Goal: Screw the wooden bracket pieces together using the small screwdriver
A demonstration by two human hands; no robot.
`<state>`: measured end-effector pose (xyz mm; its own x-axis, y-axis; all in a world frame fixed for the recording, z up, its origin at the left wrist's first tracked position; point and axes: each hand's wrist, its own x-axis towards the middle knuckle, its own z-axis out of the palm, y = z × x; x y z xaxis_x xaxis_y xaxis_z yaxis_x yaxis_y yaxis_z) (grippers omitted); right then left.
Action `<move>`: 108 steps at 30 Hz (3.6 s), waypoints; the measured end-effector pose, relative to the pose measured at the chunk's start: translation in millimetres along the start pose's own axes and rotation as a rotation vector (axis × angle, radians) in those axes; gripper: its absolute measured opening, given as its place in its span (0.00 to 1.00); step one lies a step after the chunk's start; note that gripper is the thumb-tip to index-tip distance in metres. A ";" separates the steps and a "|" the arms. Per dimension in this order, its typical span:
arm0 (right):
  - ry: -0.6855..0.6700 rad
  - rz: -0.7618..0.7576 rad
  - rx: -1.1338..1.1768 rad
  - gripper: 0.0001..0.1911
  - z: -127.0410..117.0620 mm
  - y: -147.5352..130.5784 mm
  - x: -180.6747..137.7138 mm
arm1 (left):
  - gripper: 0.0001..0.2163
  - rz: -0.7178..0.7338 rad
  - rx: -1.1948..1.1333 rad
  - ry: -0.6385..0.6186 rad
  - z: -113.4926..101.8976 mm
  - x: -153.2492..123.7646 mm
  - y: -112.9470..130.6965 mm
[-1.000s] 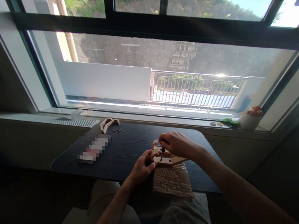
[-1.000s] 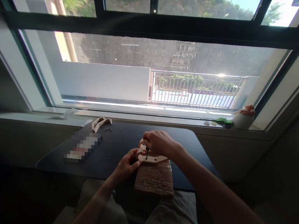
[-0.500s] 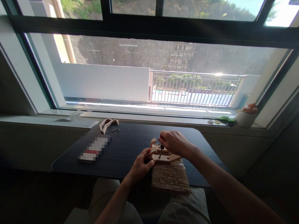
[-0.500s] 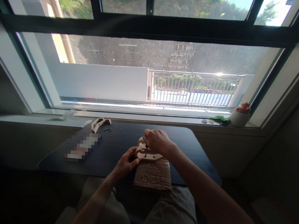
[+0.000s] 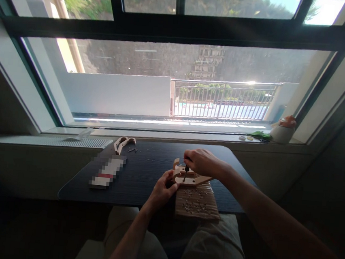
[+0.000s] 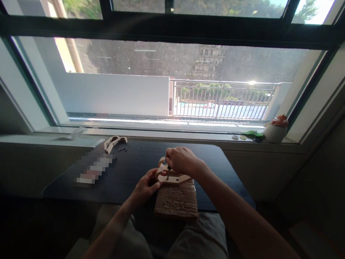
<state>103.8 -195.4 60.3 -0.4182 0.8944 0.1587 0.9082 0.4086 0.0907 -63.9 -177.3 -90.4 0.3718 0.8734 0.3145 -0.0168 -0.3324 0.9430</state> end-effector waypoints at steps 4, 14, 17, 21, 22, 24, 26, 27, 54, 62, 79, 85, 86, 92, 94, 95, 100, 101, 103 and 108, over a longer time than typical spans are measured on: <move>0.004 0.044 -0.007 0.14 3.6 -0.2 -0.7 | 0.19 0.000 -0.001 0.002 -0.1 0.3 -1.7; -0.008 0.055 0.014 0.17 -7.0 1.5 -2.9 | 0.18 0.018 -0.036 -0.026 -0.4 -0.7 0.9; -0.011 0.011 0.040 0.15 -11.0 2.6 -4.4 | 0.19 0.013 -0.044 -0.028 -0.3 0.1 -1.1; -0.027 -0.057 0.044 0.13 -9.1 2.4 -2.4 | 0.18 0.009 -0.028 -0.012 0.0 2.0 -6.3; -0.026 -0.056 0.041 0.13 -8.0 2.4 -1.6 | 0.18 0.010 -0.025 -0.008 0.1 2.2 -7.2; -0.026 -0.038 0.031 0.13 -5.6 2.5 -0.3 | 0.19 0.016 -0.020 -0.012 0.1 2.3 -8.0; -0.034 -0.004 0.018 0.14 -3.8 2.4 0.3 | 0.19 0.018 -0.015 -0.011 0.2 2.0 -8.0; -0.038 0.013 0.011 0.14 -3.0 2.2 0.4 | 0.19 0.017 -0.015 -0.009 0.3 1.8 -7.8; -0.018 0.013 0.105 0.13 -2.0 8.3 -1.3 | 0.18 0.019 -0.044 -0.020 0.6 1.2 -3.3; -0.052 0.037 0.136 0.20 -3.1 17.5 -1.9 | 0.20 0.016 -0.066 -0.013 -0.1 1.8 -8.9; 0.023 -0.053 0.137 0.15 -6.3 12.3 0.9 | 0.19 0.009 -0.022 -0.011 0.0 1.5 -4.3; 0.006 -0.029 0.150 0.16 -5.8 14.7 0.4 | 0.19 0.017 -0.040 -0.014 -0.5 1.2 -7.1; -0.009 -0.025 0.165 0.17 -6.1 15.7 0.0 | 0.19 0.016 -0.038 -0.012 -0.7 0.8 -6.7; 0.006 -0.023 0.195 0.19 -11.8 19.1 -3.8 | 0.20 0.011 -0.037 -0.022 -1.0 -0.7 -1.6; 0.008 -0.053 0.178 0.16 -14.6 17.5 -4.2 | 0.20 0.015 -0.040 -0.021 -0.8 -0.4 -0.9; 0.012 -0.067 0.171 0.15 -15.7 16.3 -4.1 | 0.20 0.014 -0.038 -0.019 -0.8 -0.2 -0.9; 0.048 -0.109 0.156 0.14 -14.3 11.8 -0.3 | 0.20 -0.004 -0.003 0.008 -0.8 0.4 -3.2; 0.049 -0.106 0.151 0.14 -13.2 11.5 0.7 | 0.19 -0.002 0.002 0.011 -0.8 0.4 -3.5; 0.051 -0.094 0.141 0.14 -11.3 10.9 2.2 | 0.19 0.001 0.003 0.011 -0.6 0.3 -4.0; 0.065 -0.057 0.112 0.14 -10.3 7.2 2.1 | 0.19 0.004 -0.014 0.000 -0.1 0.9 -4.5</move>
<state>109.3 -192.4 71.4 -0.4661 0.8570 0.2198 0.8776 0.4793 -0.0080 -63.6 -175.1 -94.4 0.3716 0.8721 0.3183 -0.0315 -0.3309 0.9432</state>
